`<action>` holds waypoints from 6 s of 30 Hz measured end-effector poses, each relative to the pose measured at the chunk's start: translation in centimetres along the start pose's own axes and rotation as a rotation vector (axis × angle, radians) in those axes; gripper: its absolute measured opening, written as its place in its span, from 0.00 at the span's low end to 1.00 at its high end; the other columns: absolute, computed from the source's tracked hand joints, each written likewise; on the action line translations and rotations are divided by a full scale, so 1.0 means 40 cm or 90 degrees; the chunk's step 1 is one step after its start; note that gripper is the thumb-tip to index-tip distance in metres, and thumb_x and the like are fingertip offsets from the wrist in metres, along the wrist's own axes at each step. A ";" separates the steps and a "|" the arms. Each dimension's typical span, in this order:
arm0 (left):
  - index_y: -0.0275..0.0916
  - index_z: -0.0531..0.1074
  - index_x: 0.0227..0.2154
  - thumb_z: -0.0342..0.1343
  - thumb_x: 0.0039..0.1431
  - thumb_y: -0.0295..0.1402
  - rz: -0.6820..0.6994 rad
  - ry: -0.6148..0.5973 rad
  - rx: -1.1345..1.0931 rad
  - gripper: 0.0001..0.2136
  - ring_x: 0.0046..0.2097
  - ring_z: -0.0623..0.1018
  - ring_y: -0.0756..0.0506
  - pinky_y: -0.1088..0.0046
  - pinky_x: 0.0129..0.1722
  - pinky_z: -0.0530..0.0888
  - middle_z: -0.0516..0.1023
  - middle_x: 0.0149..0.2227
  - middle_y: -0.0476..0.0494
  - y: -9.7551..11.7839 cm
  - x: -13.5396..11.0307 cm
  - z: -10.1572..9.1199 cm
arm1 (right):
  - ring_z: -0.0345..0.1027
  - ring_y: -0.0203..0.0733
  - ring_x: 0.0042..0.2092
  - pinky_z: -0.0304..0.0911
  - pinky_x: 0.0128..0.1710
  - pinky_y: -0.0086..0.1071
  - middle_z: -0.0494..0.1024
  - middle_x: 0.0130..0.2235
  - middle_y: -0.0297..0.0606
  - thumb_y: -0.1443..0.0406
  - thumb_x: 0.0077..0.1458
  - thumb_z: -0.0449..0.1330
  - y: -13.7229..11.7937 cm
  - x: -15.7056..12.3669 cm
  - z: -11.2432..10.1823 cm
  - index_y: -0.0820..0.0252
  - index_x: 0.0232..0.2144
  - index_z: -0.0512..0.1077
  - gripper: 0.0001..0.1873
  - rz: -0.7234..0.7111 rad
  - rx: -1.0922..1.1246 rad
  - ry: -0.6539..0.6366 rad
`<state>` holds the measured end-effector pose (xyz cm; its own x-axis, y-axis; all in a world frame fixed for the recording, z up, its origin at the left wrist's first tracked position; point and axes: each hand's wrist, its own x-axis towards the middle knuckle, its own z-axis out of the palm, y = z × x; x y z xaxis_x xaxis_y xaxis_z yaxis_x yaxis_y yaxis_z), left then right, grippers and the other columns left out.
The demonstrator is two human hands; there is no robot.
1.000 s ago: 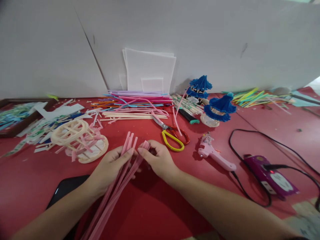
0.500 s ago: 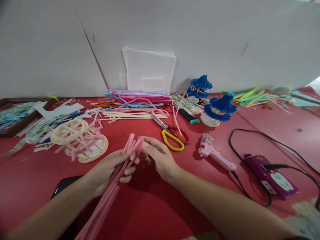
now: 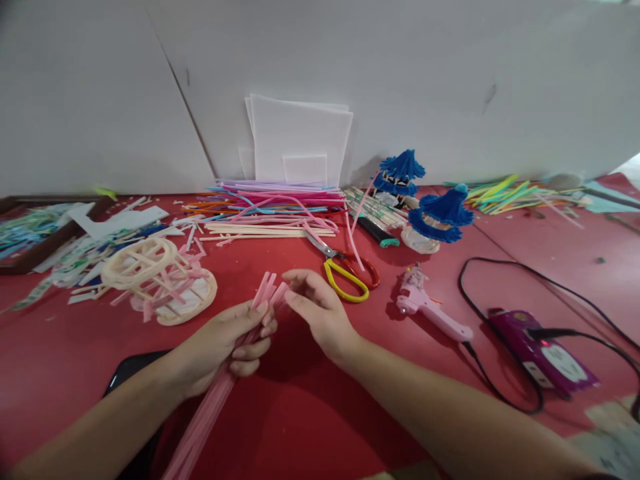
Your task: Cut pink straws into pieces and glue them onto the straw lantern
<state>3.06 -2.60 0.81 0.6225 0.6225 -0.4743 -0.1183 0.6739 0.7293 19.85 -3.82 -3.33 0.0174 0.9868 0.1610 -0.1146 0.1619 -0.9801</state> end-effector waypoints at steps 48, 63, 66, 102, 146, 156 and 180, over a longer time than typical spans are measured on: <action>0.35 0.75 0.36 0.61 0.49 0.16 0.133 0.168 -0.071 0.12 0.41 0.81 0.47 0.77 0.41 0.77 0.82 0.37 0.41 0.002 0.031 -0.019 | 0.70 0.44 0.47 0.69 0.46 0.44 0.72 0.51 0.44 0.59 0.61 0.58 -0.058 0.214 -0.243 0.63 0.51 0.68 0.19 0.272 -0.971 0.159; 0.36 0.70 0.16 0.57 0.56 0.40 0.184 0.007 0.288 0.18 0.19 0.58 0.54 0.77 0.20 0.56 0.63 0.14 0.53 -0.017 0.006 0.006 | 0.65 0.41 0.37 0.63 0.38 0.34 0.70 0.36 0.39 0.49 0.58 0.55 -0.118 0.026 -0.029 0.59 0.38 0.71 0.20 -0.195 -0.493 -0.208; 0.37 0.66 0.14 0.62 0.50 0.38 0.157 -0.044 0.326 0.16 0.20 0.55 0.54 0.76 0.21 0.54 0.59 0.14 0.56 -0.011 -0.007 0.013 | 0.61 0.36 0.31 0.60 0.30 0.30 0.67 0.31 0.34 0.49 0.56 0.58 -0.103 -0.010 0.025 0.59 0.28 0.67 0.19 -0.085 -0.369 -0.264; 0.38 0.69 0.26 0.59 0.56 0.41 0.120 -0.005 0.012 0.12 0.23 0.68 0.52 0.75 0.28 0.70 0.70 0.21 0.52 -0.018 0.025 -0.004 | 0.59 0.32 0.26 0.57 0.27 0.28 0.66 0.27 0.29 0.55 0.54 0.60 -0.042 -0.020 0.002 0.58 0.36 0.65 0.14 -0.009 -0.160 0.011; 0.39 0.67 0.30 0.57 0.60 0.40 0.266 0.062 0.017 0.11 0.35 0.80 0.45 0.72 0.34 0.72 0.84 0.37 0.40 -0.009 0.030 -0.008 | 0.73 0.40 0.34 0.65 0.37 0.31 0.79 0.32 0.41 0.55 0.63 0.53 -0.030 -0.051 0.011 0.59 0.33 0.74 0.16 -0.217 -0.502 -0.155; 0.39 0.67 0.28 0.58 0.57 0.43 0.242 0.058 0.052 0.13 0.41 0.80 0.42 0.72 0.35 0.71 0.84 0.38 0.38 -0.008 0.033 -0.005 | 0.75 0.40 0.33 0.67 0.35 0.30 0.82 0.32 0.39 0.56 0.61 0.56 -0.024 -0.053 0.011 0.56 0.31 0.76 0.14 -0.246 -0.508 -0.106; 0.39 0.65 0.27 0.58 0.57 0.46 0.237 0.003 0.061 0.15 0.38 0.81 0.43 0.72 0.33 0.73 0.83 0.42 0.35 -0.008 0.028 -0.004 | 0.72 0.38 0.31 0.65 0.32 0.29 0.81 0.30 0.39 0.51 0.60 0.56 -0.035 -0.047 0.017 0.56 0.31 0.78 0.18 -0.147 -0.404 -0.151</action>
<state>3.69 -2.05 -0.04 0.5471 0.8194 -0.1711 -0.2616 0.3615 0.8949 19.32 -5.89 -2.17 -0.2527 0.9120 0.3231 0.4669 0.4074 -0.7848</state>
